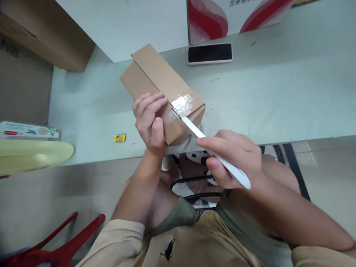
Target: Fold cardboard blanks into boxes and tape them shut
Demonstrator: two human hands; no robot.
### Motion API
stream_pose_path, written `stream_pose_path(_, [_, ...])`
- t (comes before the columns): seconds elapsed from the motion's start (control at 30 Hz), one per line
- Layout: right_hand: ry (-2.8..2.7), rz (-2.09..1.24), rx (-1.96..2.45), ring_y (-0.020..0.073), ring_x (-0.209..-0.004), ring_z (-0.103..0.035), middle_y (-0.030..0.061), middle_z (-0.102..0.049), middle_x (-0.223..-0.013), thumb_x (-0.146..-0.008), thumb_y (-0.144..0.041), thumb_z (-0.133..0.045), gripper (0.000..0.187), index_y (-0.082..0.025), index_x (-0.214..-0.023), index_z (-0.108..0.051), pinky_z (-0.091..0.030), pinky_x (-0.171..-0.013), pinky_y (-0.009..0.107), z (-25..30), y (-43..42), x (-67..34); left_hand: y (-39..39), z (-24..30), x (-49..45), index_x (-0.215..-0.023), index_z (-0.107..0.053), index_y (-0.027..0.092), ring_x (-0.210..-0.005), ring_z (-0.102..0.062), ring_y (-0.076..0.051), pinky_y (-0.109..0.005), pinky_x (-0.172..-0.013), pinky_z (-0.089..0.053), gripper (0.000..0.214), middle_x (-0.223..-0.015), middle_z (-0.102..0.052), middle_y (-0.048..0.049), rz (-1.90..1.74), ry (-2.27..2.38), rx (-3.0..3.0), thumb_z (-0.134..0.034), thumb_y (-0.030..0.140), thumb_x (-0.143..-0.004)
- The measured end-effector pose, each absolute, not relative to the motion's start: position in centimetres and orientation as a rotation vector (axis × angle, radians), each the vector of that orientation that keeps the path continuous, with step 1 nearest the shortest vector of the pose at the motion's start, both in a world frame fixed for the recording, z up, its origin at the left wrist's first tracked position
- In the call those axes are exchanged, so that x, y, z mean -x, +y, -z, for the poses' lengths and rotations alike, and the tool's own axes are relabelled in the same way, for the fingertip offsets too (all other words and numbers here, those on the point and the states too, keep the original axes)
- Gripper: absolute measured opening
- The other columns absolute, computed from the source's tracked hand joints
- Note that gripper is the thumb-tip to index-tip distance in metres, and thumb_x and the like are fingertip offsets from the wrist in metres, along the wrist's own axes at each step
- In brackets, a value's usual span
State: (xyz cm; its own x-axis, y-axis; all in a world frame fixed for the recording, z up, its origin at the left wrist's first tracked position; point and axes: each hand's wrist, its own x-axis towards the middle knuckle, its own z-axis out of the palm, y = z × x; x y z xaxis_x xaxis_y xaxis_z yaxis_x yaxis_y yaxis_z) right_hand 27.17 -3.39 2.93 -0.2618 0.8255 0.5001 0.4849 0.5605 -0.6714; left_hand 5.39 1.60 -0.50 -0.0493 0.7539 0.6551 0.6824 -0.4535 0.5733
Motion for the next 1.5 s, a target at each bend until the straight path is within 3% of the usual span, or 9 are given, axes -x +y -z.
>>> stream_pose_path(0.07, [-1.995, -0.482, 1.043, 0.0131, -0.054, -0.056, 0.0015, -0.06, -0.067, -0.097, -0.035, -0.052, 0.022, -0.029, -0.104, -0.072, -0.042, -0.048, 0.029, -4.5, -3.6, -26.9, 1.7, 0.6, -5.5, -0.116, -0.067, 0.024, -0.133, -0.051, -0.028, -0.053, -0.123, -0.027, 0.055, -0.126, -0.067, -0.0059, -1.518, 1.602, -2.114, -0.021, 0.048, -0.099])
stream_pose_path(0.17, [-2.043, -0.469, 1.089, 0.0148, -0.059, -0.059, 0.0028, -0.062, -0.073, -0.093, -0.024, -0.056, 0.025, -0.029, -0.111, -0.073, -0.044, -0.05, 0.03, -5.6, -3.9, -26.6, 1.8, 0.6, -5.5, -0.115, -0.066, 0.024, -0.132, -0.051, -0.028, -0.054, -0.123, -0.028, 0.055, -0.126, -0.067, -0.006, -1.502, 1.617, -2.119, -0.02, 0.049, -0.099])
stream_pose_path(0.4, [-1.859, -0.308, 1.145, 0.0157, -0.053, -0.057, 0.0013, -0.064, -0.069, -0.089, -0.028, -0.063, 0.022, -0.03, -0.107, -0.075, -0.044, -0.049, 0.033, -3.8, -4.3, -26.3, 1.7, -0.1, -5.9, -0.107, -0.068, 0.024, -0.12, -0.059, -0.025, -0.051, -0.117, -0.038, 0.056, -0.115, -0.071, -0.006, -1.591, 1.652, -2.151, -0.018, 0.047, -0.101])
stream_pose_path(0.63, [-1.926, -0.408, 1.133, 0.017, -0.056, -0.06, 0.0014, -0.064, -0.069, -0.091, -0.034, -0.061, 0.022, -0.03, -0.109, -0.073, -0.045, -0.05, 0.032, -3.8, -4.1, -26.9, 1.6, 0.1, -5.7, -0.108, -0.069, 0.026, -0.123, -0.057, -0.026, -0.054, -0.12, -0.035, 0.058, -0.116, -0.069, -0.0052, -1.433, 1.722, -2.144, -0.017, 0.048, -0.101])
stream_pose_path(0.9, [-1.861, -0.303, 1.056, 0.014, -0.047, -0.055, 0.0007, -0.061, -0.06, -0.093, -0.038, -0.055, 0.024, -0.028, -0.103, -0.075, -0.043, -0.046, 0.03, -2.4, -2.6, -25.5, 1.9, -0.1, -6.0, -0.099, -0.072, 0.023, -0.112, -0.06, -0.023, -0.049, -0.11, -0.046, 0.053, -0.106, -0.073, -0.0048, -1.684, 1.588, -2.116, -0.024, 0.044, -0.102])
stream_pose_path(1.23, [-1.856, -0.335, 1.05, 0.0162, -0.051, -0.062, 0.0022, -0.068, -0.064, -0.09, -0.035, -0.054, 0.023, -0.028, -0.099, -0.074, -0.047, -0.046, 0.03, -3.4, -3.5, -26.2, 1.5, 0.8, -5.8, -0.108, -0.069, 0.027, -0.124, -0.056, -0.027, -0.055, -0.119, -0.037, 0.058, -0.118, -0.067, -0.0055, -1.422, 1.741, -2.163, -0.017, 0.048, -0.101])
stream_pose_path(1.5, [-1.756, -0.31, 0.935, 0.0147, -0.046, -0.056, 0.0005, -0.063, -0.058, -0.088, -0.036, -0.053, 0.022, -0.028, -0.092, -0.073, -0.045, -0.045, 0.031, -3.0, -3.3, -26.2, 1.6, 0.8, -6.0, -0.107, -0.07, 0.027, -0.124, -0.054, -0.028, -0.055, -0.12, -0.035, 0.056, -0.116, -0.067, -0.0051, -1.495, 1.652, -2.131, -0.018, 0.05, -0.1])
